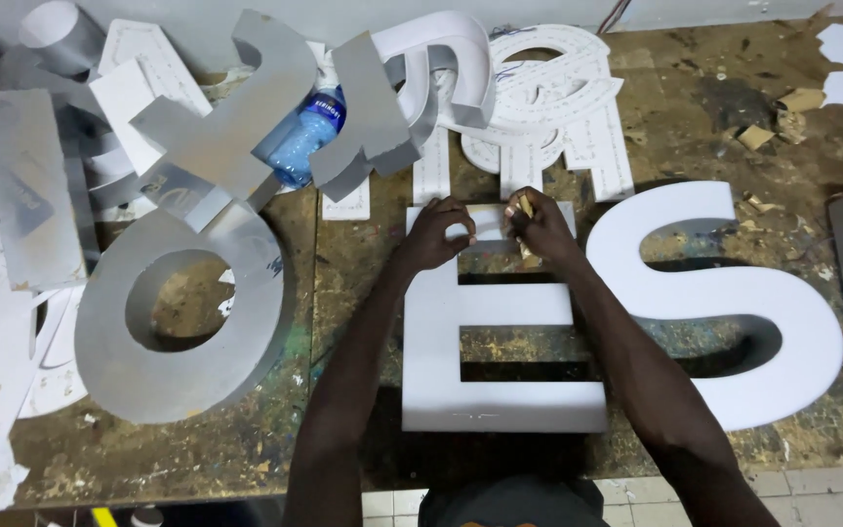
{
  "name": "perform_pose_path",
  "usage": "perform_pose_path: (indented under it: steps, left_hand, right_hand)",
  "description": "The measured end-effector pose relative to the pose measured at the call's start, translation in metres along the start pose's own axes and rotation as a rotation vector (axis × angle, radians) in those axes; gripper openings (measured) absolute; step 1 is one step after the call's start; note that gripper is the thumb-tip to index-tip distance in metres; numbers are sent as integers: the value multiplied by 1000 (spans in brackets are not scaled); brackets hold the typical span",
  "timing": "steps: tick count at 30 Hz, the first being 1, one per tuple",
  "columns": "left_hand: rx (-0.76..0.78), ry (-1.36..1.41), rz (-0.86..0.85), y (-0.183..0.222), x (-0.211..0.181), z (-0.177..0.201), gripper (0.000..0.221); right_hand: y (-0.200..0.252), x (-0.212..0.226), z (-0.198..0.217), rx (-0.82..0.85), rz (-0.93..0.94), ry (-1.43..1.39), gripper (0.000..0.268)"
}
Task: Peeling off the protective plastic film from large 3D sign letters and cleaning the surface on a workbench.
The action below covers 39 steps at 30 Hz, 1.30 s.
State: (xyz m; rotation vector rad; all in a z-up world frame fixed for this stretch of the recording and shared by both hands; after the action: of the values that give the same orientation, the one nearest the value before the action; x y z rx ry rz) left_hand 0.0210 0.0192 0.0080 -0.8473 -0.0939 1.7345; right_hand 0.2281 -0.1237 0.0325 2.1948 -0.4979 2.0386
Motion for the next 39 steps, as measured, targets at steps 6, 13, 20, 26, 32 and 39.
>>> perform_pose_path:
  steps: [6, 13, 20, 26, 32, 39]
  left_hand:
    - [52, -73, 10, 1, 2, -2, 28]
    - [74, -48, 23, 1, 0, -1, 28]
    - [63, 77, 26, -13, -16, 3, 27]
    - [-51, 706, 256, -36, -113, -2, 37]
    - [-207, 747, 369, -26, -134, -3, 27]
    - [10, 793, 367, -4, -104, 18, 34]
  right_hand:
    - [33, 44, 63, -311, 10, -129, 4]
    - [73, 92, 179, -694, 193, -446, 9]
    - [96, 143, 133, -430, 323, -680, 11]
    - [74, 55, 46, -351, 95, -644, 23]
    - [61, 13, -5, -359, 44, -664, 24]
    - [78, 99, -51, -254, -86, -177, 37]
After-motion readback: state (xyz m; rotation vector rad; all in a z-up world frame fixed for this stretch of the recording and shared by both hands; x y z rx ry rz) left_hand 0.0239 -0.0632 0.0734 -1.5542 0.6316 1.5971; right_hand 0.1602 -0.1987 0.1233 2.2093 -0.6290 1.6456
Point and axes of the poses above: each hand's wrist, its own y-axis away from the middle knuckle, its own z-axis out of the back of the hand, x = y × z, the point moved 3 cm from there along -y, towards the middle knuckle, and after that the axes turned 13 degrees about -y, right-handed, at the moved point
